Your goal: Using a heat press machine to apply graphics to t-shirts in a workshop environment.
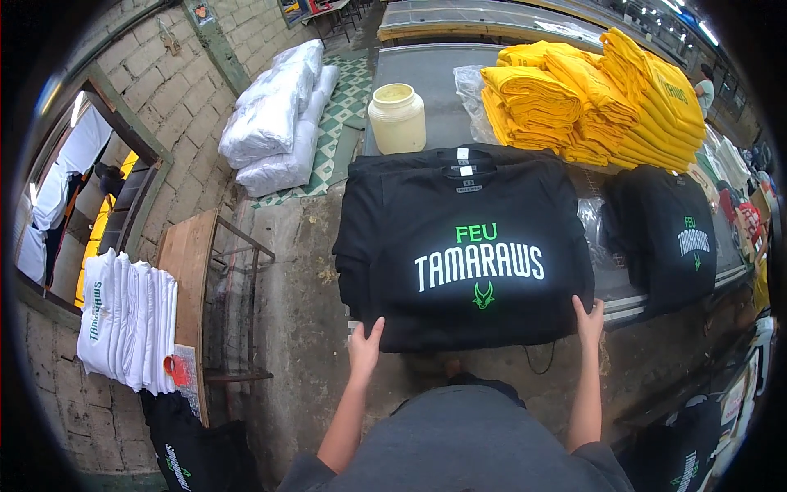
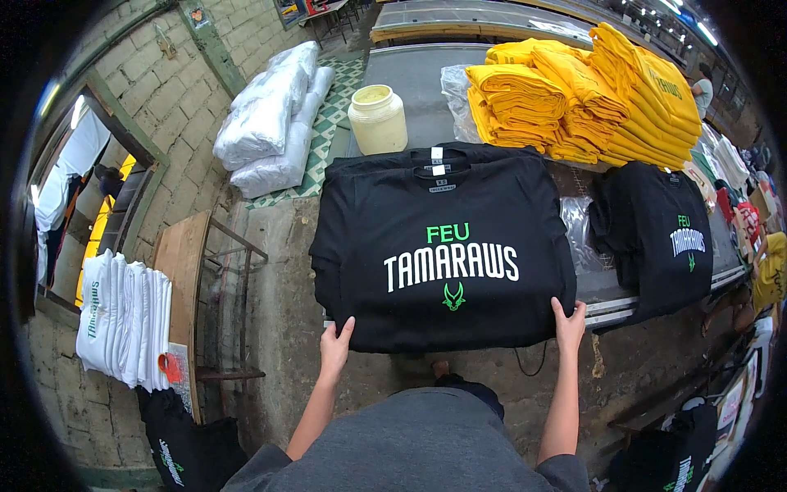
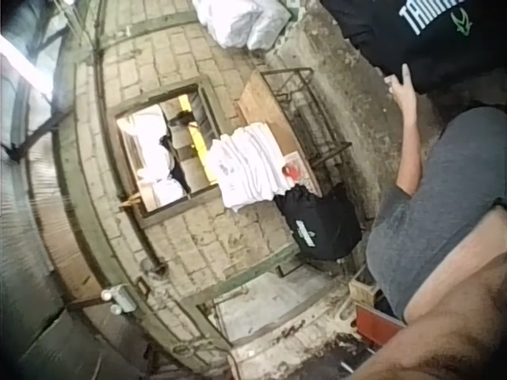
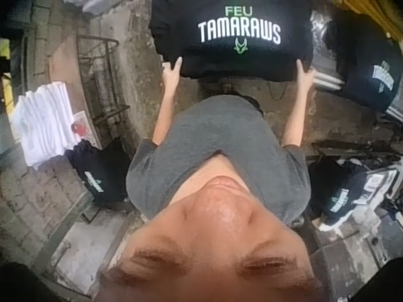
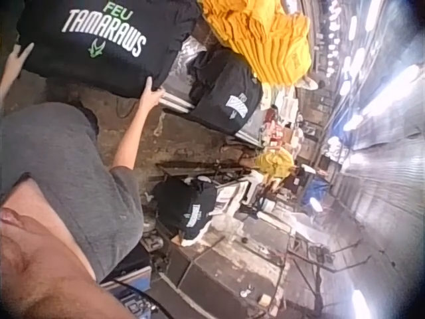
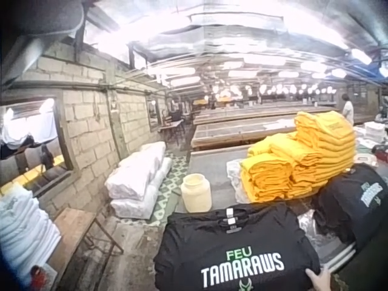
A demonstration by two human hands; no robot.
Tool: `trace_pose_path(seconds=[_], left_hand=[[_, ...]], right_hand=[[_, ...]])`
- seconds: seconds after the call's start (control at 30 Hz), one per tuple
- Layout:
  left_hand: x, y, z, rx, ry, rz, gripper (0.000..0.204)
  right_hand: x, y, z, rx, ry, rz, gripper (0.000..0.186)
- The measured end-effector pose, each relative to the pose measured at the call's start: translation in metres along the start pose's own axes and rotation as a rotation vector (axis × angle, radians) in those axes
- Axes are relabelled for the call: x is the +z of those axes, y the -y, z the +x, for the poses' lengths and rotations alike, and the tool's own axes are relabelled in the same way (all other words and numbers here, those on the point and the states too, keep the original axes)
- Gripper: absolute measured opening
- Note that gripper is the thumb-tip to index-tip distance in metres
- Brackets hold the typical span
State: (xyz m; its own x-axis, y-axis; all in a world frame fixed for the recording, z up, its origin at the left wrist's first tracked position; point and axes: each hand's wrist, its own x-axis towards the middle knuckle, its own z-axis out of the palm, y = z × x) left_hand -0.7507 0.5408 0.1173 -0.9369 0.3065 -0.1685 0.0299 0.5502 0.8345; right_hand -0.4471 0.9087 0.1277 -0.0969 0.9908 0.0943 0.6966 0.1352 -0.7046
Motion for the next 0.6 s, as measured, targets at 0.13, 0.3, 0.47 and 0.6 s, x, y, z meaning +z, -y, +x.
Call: trace_pose_path(seconds=[0.13,0.3,0.47,0.6], left_hand=[[-0.026,-0.064,-0.008,0.08,0.187,-0.679,0.027],[-0.066,-0.082,-0.009,0.062,0.266,-0.618,0.025],[-0.03,-0.021,-0.005,-0.094,0.304,-0.529,0.025],[-0.022,-0.045,0.011,-0.082,0.257,-0.604,0.026]], right_hand=[[-0.032,0.029,0.006,0.055,0.45,0.653,0.038],[-0.069,0.057,-0.002,0.085,0.552,0.939,0.027],[-0.03,-0.001,0.006,0.222,0.589,0.837,0.028],[-0.018,-0.013,0.025,0.296,0.614,0.955,0.034]])
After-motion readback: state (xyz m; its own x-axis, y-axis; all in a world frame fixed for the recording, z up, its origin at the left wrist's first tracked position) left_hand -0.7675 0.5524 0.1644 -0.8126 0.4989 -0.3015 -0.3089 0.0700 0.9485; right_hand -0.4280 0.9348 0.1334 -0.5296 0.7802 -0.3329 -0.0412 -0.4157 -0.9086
